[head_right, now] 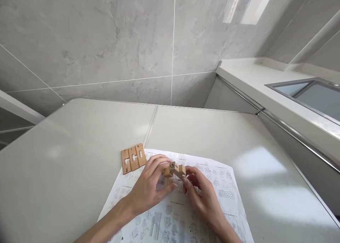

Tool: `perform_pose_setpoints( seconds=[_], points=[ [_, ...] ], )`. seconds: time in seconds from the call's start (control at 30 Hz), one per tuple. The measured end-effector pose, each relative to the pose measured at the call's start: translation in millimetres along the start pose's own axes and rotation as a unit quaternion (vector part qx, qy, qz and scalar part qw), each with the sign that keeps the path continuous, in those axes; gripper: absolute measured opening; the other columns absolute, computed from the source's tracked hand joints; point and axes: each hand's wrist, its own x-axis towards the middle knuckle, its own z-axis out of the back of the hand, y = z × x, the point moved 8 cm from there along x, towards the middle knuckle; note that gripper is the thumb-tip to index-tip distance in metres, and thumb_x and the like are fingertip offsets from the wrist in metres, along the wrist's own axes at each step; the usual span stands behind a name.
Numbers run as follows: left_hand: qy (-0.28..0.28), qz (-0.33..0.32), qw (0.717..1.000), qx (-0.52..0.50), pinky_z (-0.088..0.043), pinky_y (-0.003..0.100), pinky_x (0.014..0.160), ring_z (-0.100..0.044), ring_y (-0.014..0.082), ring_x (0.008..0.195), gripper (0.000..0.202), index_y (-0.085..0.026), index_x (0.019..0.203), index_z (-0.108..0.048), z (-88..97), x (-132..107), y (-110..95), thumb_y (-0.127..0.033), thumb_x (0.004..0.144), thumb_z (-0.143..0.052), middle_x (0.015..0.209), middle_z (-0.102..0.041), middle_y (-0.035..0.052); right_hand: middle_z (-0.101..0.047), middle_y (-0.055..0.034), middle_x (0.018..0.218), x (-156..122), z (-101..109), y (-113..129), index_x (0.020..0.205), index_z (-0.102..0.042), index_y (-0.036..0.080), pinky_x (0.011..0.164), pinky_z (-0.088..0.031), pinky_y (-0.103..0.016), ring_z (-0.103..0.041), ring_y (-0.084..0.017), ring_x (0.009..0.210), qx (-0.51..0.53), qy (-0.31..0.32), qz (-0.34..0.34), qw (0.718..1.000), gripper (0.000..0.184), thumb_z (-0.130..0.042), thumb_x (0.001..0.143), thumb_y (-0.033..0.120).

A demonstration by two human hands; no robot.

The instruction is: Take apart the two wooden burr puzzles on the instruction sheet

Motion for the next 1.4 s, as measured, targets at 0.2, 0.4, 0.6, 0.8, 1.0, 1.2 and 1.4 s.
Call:
perform_pose_setpoints(
  seconds=[0.2,0.4,0.6,0.8,1.0,1.2,1.4],
  points=[
    [0.011,0.006,0.993,-0.114,-0.052,0.045,0.109,-0.058,0.0264,0.123,0.007,-0.025,0.107,-0.06,2.7,3.0,-7.8,-0.022,0.112,-0.056,0.113,-0.07,0.0048,-0.063,0.0008,0.077,-1.2,-8.5,2.3,0.127,-0.06,0.023,0.065,-0.045,-0.032,-0.061,-0.021,0.071,0.055,0.061,-0.035,0.996,0.034,-0.054,0.113,0.054],
    [0.019,0.01,0.988,-0.155,-0.051,0.046,0.109,-0.058,0.0268,0.12,0.009,-0.025,0.108,-0.062,3.0,3.5,-8.7,-0.019,0.11,-0.056,0.114,-0.07,0.0063,-0.06,0.0014,0.074,-0.3,-12.3,10.3,0.106,-0.062,0.024,0.062,-0.041,-0.031,-0.052,-0.018,0.065,0.076,0.114,-0.042,0.99,0.035,-0.051,0.113,0.056],
    [0.027,-0.005,0.985,-0.168,-0.052,0.046,0.107,-0.061,0.026,0.115,0.009,-0.025,0.111,-0.066,5.6,4.8,-11.6,-0.019,0.109,-0.059,0.111,-0.071,0.0061,-0.058,-0.0002,0.086,-8.2,-23.8,16.3,0.095,-0.06,0.023,0.062,-0.044,-0.03,-0.054,-0.016,0.066,0.19,0.205,-0.073,0.957,0.039,-0.052,0.113,0.057],
    [0.001,-0.021,0.987,-0.161,-0.054,0.047,0.104,-0.061,0.0272,0.111,0.008,-0.025,0.109,-0.066,9.0,3.4,-13.5,-0.019,0.108,-0.06,0.103,-0.073,0.0067,-0.054,0.0027,0.075,-12.0,-22.6,11.7,0.092,-0.057,0.024,0.058,-0.035,-0.029,-0.045,-0.015,0.061,0.117,0.151,-0.033,0.981,0.041,-0.049,0.114,0.057],
    [-0.012,-0.024,0.99,-0.137,-0.054,0.045,0.101,-0.061,0.027,0.11,0.007,-0.025,0.108,-0.067,10.1,1.5,-13.6,-0.019,0.107,-0.064,0.102,-0.074,0.0062,-0.051,0.0036,0.07,-15.8,-23.3,7.0,0.09,-0.056,0.024,0.056,-0.032,-0.029,-0.041,-0.015,0.059,0.092,0.13,-0.024,0.987,0.044,-0.05,0.113,0.061],
    [-0.011,-0.012,0.994,-0.106,-0.053,0.042,0.09,-0.059,0.0255,0.099,0.008,-0.026,0.108,-0.065,10.2,-2.1,-15.5,-0.02,0.107,-0.061,0.095,-0.072,0.004,-0.05,0.0028,0.073,-21.7,-20.1,-1.1,0.093,-0.058,0.024,0.058,-0.036,-0.029,-0.043,-0.016,0.062,0.078,0.092,-0.042,0.992,0.04,-0.051,0.112,0.059],
    [-0.032,0.005,0.996,-0.077,-0.052,0.041,0.085,-0.061,0.0263,0.096,0.016,-0.024,0.101,-0.065,8.1,-1.5,-10.8,-0.032,0.111,-0.056,0.092,-0.071,0.0048,-0.068,-0.0029,0.079,-25.9,-31.9,5.7,0.104,-0.07,0.026,0.067,-0.05,-0.033,-0.059,-0.022,0.069,0.003,0.081,0.039,0.996,0.04,-0.055,0.109,0.062]
  ],
)
